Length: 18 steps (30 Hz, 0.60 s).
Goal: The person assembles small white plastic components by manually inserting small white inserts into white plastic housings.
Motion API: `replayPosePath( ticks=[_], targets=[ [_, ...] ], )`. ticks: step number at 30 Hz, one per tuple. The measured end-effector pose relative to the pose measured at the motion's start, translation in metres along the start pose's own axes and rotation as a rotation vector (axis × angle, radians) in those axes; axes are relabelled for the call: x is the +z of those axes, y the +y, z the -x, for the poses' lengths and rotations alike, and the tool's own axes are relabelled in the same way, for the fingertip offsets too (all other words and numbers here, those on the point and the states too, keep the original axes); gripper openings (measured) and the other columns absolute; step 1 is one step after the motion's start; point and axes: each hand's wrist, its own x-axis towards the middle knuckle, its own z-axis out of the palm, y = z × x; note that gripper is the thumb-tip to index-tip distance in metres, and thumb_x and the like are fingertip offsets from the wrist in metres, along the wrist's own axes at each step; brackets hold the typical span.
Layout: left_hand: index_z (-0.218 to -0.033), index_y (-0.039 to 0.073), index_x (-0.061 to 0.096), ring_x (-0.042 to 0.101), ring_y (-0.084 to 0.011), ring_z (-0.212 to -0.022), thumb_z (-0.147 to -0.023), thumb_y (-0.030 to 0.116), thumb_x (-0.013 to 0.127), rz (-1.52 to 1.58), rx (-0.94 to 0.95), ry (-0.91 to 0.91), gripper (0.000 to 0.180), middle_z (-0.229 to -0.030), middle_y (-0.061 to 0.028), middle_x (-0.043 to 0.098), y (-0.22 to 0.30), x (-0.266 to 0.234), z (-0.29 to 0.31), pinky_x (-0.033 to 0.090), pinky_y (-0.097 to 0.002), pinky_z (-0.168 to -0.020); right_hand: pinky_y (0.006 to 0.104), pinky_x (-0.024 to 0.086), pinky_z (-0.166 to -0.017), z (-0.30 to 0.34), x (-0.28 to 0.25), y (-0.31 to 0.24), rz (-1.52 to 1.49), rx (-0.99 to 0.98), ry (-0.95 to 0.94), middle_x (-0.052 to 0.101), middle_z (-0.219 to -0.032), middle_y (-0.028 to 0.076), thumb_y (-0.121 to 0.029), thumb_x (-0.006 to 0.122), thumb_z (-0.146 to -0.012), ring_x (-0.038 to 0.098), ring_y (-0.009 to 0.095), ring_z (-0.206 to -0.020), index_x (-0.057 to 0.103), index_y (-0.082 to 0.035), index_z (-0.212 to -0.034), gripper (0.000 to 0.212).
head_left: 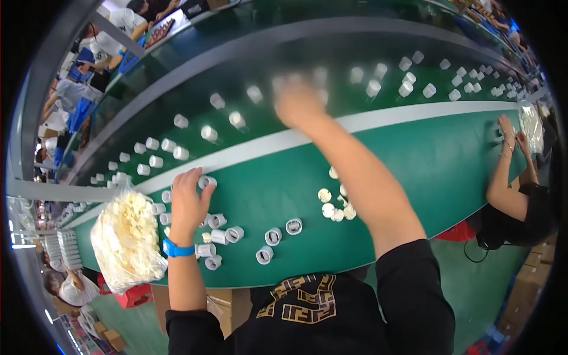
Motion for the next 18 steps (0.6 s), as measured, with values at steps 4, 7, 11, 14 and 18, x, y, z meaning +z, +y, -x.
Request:
replayPosePath(
  ticks=[4,7,11,14,18],
  targets=[
    [-0.126,-0.001,0.066,0.063,-0.0421,-0.110,-0.086,0.007,0.075,0.111,-0.031,-0.013,0.042,-0.116,-0.0210,0.069,0.007,0.002,-0.002,0.052,-0.0484,-0.095,0.0492,0.056,-0.081,0.034,-0.076,0.040,-0.225,-0.082,-0.138,0.074,-0.095,0.017,-0.023,0.067,-0.090,0.070,0.039,-0.092,0.075,-0.007,-0.101,0.021],
    [-0.128,0.000,0.066,0.065,-0.0397,-0.107,-0.085,0.002,0.074,0.157,-0.062,-0.075,0.043,-0.115,-0.0200,0.068,0.008,-0.003,-0.006,0.054,-0.0457,-0.093,0.0433,0.054,-0.082,0.090,-0.119,0.059,-0.231,-0.018,-0.495,0.072,-0.092,0.017,-0.019,0.075,-0.085,0.068,0.036,-0.088,0.076,-0.001,-0.099,0.023],
    [-0.129,0.001,0.065,0.068,-0.0312,-0.102,-0.083,-0.002,0.071,0.460,-0.092,-0.019,0.047,-0.110,-0.0158,0.066,0.040,-0.012,-0.008,0.057,-0.0354,-0.089,0.0424,0.054,-0.085,0.147,-0.113,0.066,-0.134,-0.101,-0.424,0.070,-0.103,0.015,-0.014,0.080,-0.081,0.066,0.034,-0.097,0.076,-0.002,-0.099,0.022],
    [-0.125,0.000,0.064,0.068,-0.0217,-0.103,-0.081,-0.004,0.071,0.676,-0.107,0.048,0.044,-0.115,-0.0111,0.063,0.065,-0.008,-0.003,0.058,-0.0323,-0.092,0.0435,0.053,-0.088,0.157,-0.096,0.066,-0.090,-0.266,-0.242,0.068,-0.106,0.014,-0.010,0.079,-0.080,0.065,0.034,-0.100,0.075,-0.002,-0.096,0.019],
    [-0.120,0.001,0.063,0.067,-0.0171,-0.105,-0.080,-0.006,0.073,0.854,-0.076,0.095,0.041,-0.125,-0.0100,0.061,0.093,-0.007,0.000,0.057,-0.0317,-0.092,0.0443,0.053,-0.087,0.149,-0.092,0.061,-0.165,-0.134,-0.324,0.069,-0.096,0.015,-0.006,0.076,-0.080,0.065,0.034,-0.096,0.072,-0.002,-0.093,0.015]
  ],
)
